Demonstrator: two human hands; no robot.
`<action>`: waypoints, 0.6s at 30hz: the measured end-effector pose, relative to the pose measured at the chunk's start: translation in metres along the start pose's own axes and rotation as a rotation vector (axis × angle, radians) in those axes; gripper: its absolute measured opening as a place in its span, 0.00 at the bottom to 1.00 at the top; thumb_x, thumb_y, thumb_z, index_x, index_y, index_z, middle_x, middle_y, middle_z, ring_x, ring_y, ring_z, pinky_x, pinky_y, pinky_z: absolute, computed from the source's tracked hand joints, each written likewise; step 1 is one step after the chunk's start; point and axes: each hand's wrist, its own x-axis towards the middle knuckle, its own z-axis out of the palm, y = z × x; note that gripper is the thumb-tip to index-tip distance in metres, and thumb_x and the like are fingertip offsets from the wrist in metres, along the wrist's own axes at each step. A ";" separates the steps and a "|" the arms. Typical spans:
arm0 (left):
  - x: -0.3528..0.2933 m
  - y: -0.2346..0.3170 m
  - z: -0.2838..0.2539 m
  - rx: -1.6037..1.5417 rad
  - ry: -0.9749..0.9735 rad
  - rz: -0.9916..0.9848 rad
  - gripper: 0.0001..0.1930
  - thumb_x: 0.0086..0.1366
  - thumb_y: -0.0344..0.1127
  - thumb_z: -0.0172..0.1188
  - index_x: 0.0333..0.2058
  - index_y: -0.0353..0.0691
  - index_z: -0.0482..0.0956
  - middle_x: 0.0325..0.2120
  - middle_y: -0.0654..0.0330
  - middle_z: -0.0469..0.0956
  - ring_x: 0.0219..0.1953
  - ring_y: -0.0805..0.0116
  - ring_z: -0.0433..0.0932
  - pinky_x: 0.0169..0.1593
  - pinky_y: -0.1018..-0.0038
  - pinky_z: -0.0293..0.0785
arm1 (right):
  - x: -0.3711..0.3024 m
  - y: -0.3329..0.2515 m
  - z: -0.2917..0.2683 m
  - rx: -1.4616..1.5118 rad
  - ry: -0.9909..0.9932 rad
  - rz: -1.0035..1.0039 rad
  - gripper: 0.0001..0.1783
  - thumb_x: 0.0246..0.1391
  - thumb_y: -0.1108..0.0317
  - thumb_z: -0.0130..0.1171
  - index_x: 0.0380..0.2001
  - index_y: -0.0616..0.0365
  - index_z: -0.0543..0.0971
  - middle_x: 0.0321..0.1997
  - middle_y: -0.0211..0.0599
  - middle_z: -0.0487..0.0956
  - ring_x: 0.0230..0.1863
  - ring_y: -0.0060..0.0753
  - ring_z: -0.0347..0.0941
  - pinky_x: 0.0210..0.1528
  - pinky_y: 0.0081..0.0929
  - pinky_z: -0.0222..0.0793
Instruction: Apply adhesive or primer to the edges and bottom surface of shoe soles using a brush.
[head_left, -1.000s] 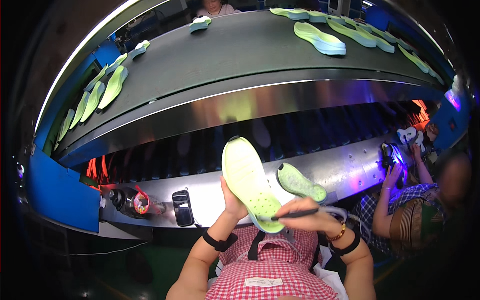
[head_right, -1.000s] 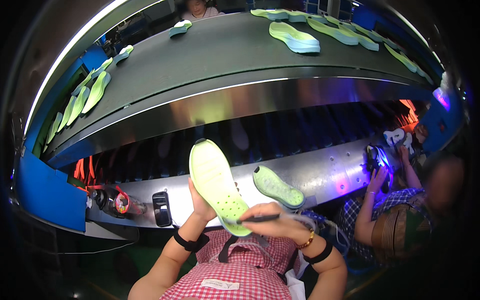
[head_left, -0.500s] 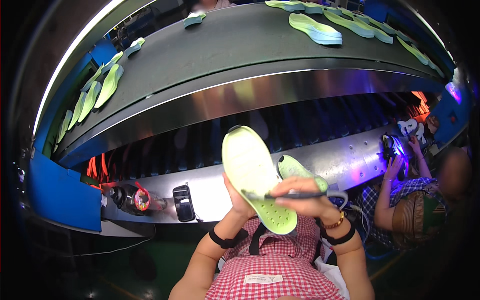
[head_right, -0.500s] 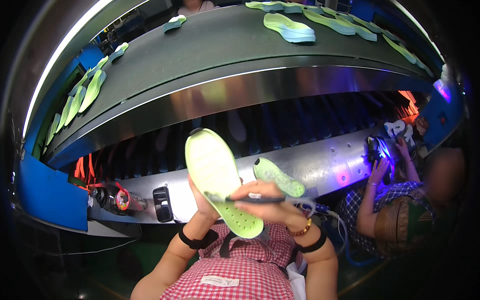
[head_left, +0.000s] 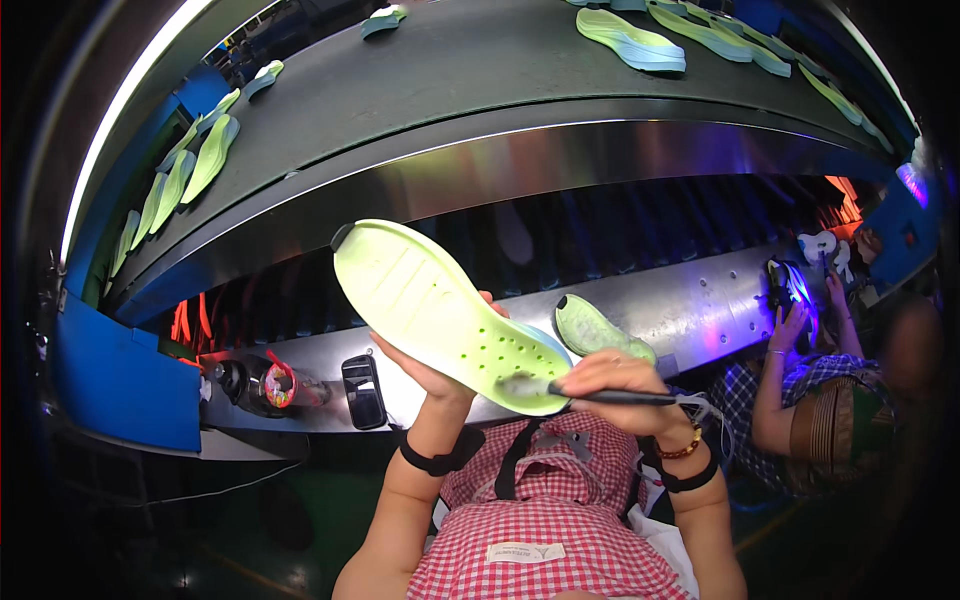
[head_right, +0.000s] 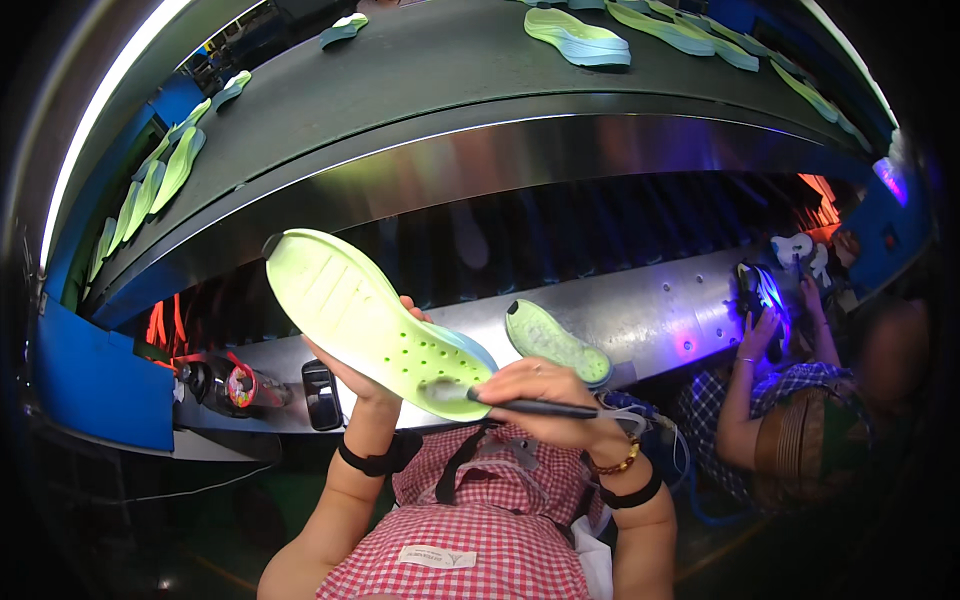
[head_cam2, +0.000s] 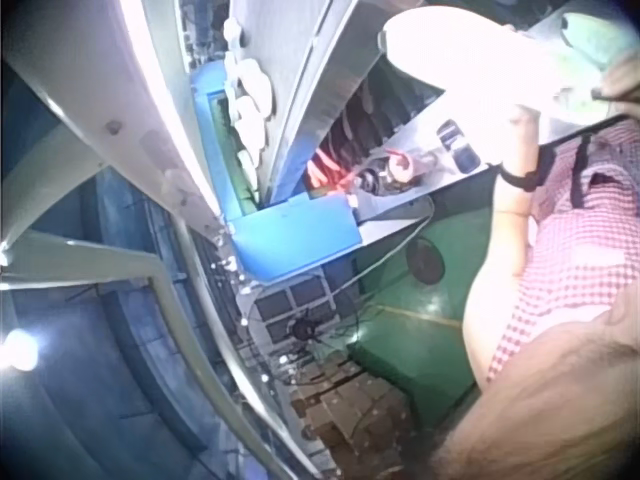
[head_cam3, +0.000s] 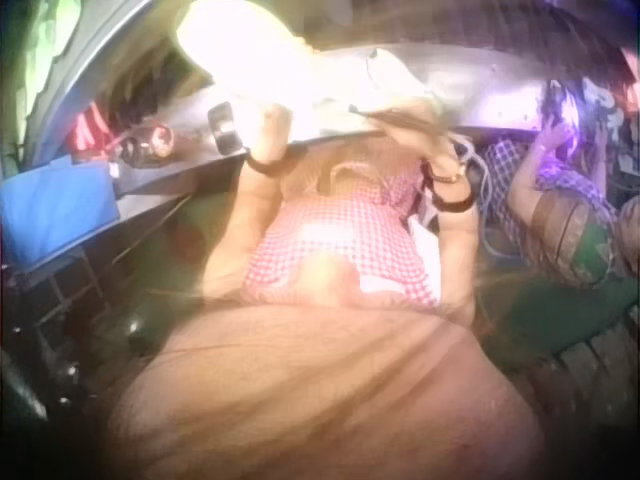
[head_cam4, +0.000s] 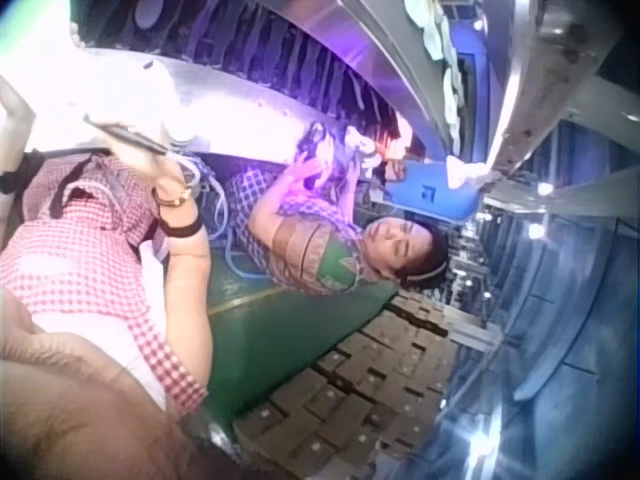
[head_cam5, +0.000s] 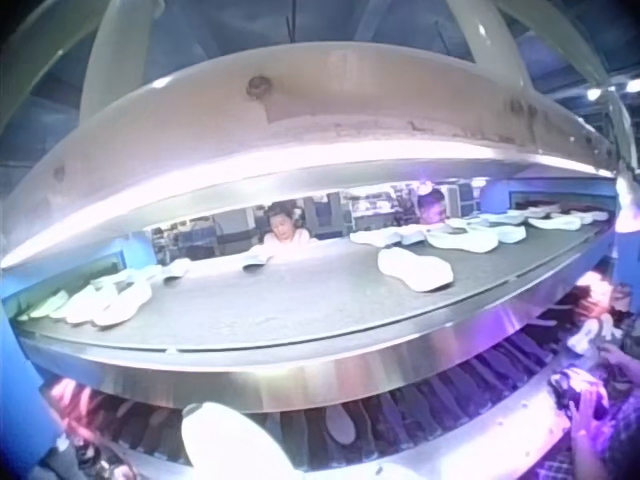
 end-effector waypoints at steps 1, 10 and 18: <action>0.000 0.000 0.001 -0.005 0.006 0.009 0.50 0.45 0.80 0.24 0.48 0.39 0.66 0.33 0.43 0.73 0.30 0.51 0.73 0.35 0.61 0.70 | -0.004 -0.006 0.004 0.019 -0.069 0.009 0.13 0.37 0.76 0.64 0.32 0.58 0.79 0.35 0.35 0.79 0.40 0.32 0.73 0.44 0.26 0.68; 0.002 0.013 0.013 0.066 0.001 0.027 0.49 0.47 0.79 0.23 0.50 0.40 0.63 0.35 0.43 0.72 0.31 0.49 0.74 0.35 0.59 0.71 | -0.009 -0.012 0.004 0.081 -0.147 0.087 0.14 0.38 0.78 0.63 0.34 0.59 0.79 0.34 0.37 0.79 0.42 0.32 0.71 0.45 0.25 0.67; -0.022 0.003 0.032 0.002 0.011 -0.151 0.49 0.47 0.76 0.36 0.57 0.42 0.52 0.52 0.46 0.60 0.48 0.52 0.67 0.49 0.53 0.65 | -0.020 -0.003 0.014 0.823 0.222 0.433 0.13 0.41 0.82 0.58 0.35 0.64 0.77 0.37 0.42 0.78 0.41 0.31 0.73 0.44 0.21 0.69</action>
